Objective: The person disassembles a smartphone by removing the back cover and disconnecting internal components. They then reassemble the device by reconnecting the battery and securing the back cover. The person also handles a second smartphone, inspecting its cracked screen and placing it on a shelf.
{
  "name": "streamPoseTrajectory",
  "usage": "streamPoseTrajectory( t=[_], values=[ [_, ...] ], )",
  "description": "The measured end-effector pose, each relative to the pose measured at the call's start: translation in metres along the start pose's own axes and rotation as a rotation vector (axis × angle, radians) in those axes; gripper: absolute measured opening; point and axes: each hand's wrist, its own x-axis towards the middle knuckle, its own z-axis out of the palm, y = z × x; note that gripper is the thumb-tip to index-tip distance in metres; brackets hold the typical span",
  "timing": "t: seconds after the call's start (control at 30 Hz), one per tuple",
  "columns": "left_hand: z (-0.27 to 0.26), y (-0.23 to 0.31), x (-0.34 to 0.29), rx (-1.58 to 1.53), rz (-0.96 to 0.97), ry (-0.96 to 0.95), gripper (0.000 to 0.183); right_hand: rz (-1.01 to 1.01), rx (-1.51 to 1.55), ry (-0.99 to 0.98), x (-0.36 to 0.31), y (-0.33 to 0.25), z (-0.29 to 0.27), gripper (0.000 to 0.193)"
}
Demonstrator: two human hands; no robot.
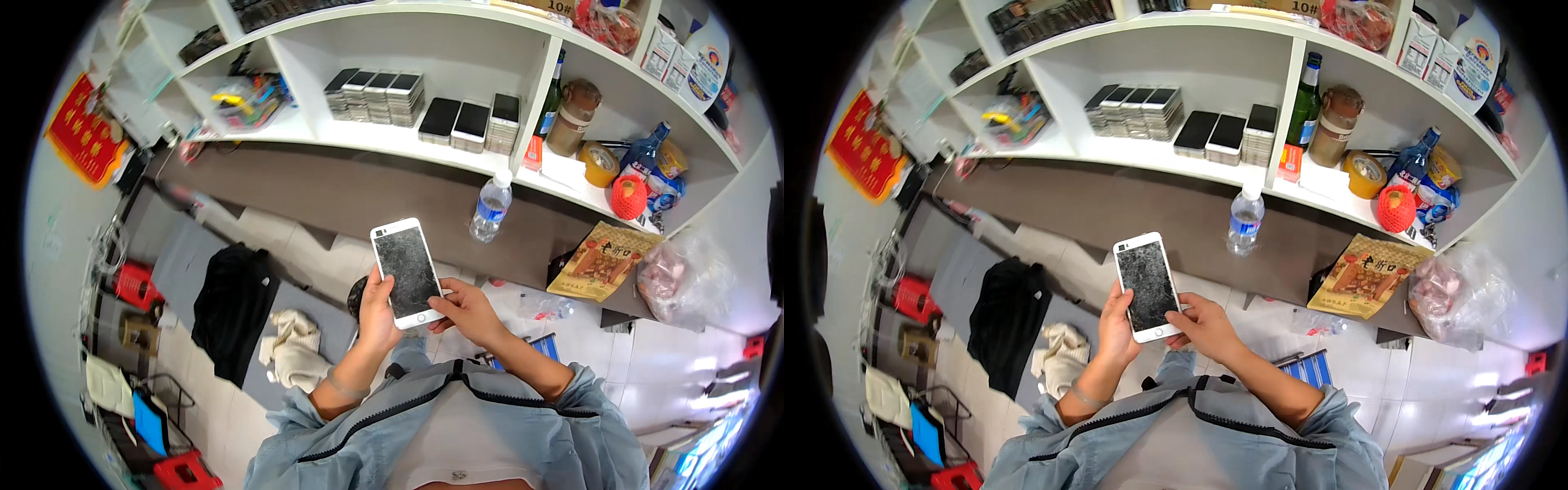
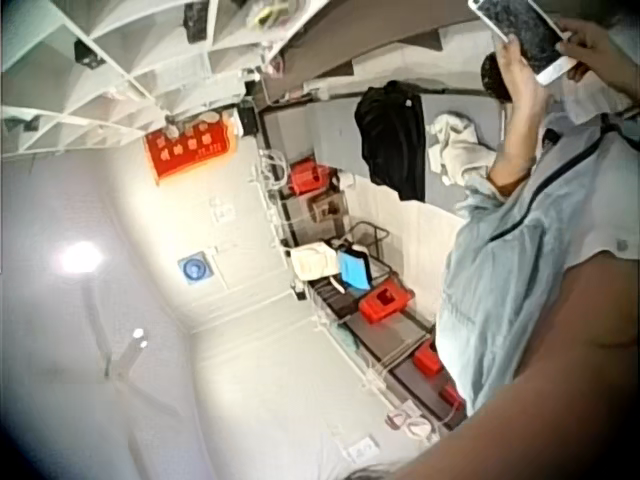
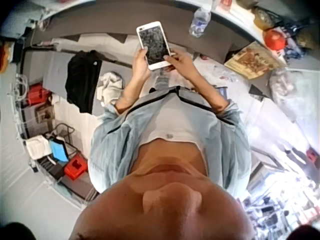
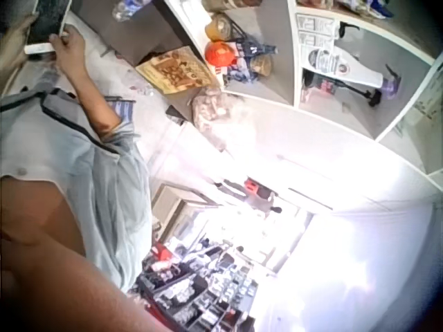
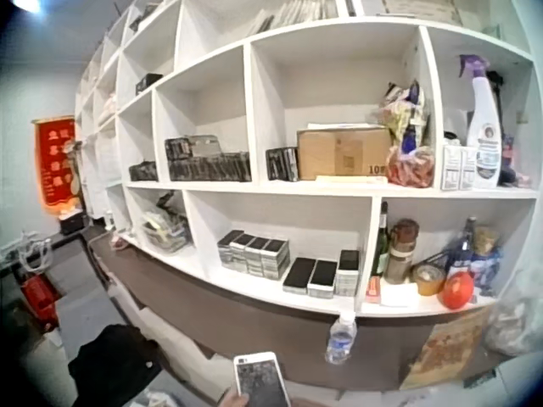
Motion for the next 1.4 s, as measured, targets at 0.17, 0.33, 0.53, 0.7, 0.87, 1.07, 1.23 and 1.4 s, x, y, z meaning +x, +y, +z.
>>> streamPoseTrajectory(
  t=[0.17,0.33,0.53,0.7,0.87,1.07,1.23,1.4],
  values=[
    [-0.006,0.013,0.122,0.157,-0.055,-0.187,0.053,-0.121,0.198,0.283,0.086,-0.015,-0.018,0.032],
    [0.003,0.033,0.245,0.559,-0.014,-0.426,0.057,-0.23,0.335,0.573,0.167,-0.057,-0.036,0.032],
    [0.042,-0.004,0.359,0.61,0.045,-0.516,0.049,-0.316,0.739,0.949,0.233,-0.091,-0.085,0.016],
    [0.055,-0.012,0.379,1.209,0.246,-0.468,0.057,-0.411,0.909,1.11,0.255,-0.088,-0.113,0.013],
    [0.059,-0.028,0.395,1.266,0.35,-0.597,0.059,-0.533,0.872,1.203,0.268,-0.086,-0.121,0.016],
    [0.052,-0.032,0.415,1.011,0.019,-0.616,0.052,-0.476,0.776,1.165,0.266,-0.087,-0.105,0.034],
    [0.068,0.009,0.384,0.512,-0.286,-0.621,0.054,-0.524,0.676,1.111,0.263,-0.087,-0.097,0.041],
    [0.053,0.011,0.31,0.389,-0.187,-0.517,0.045,-0.466,0.49,1.019,0.208,-0.07,-0.05,0.054]
  ],
)
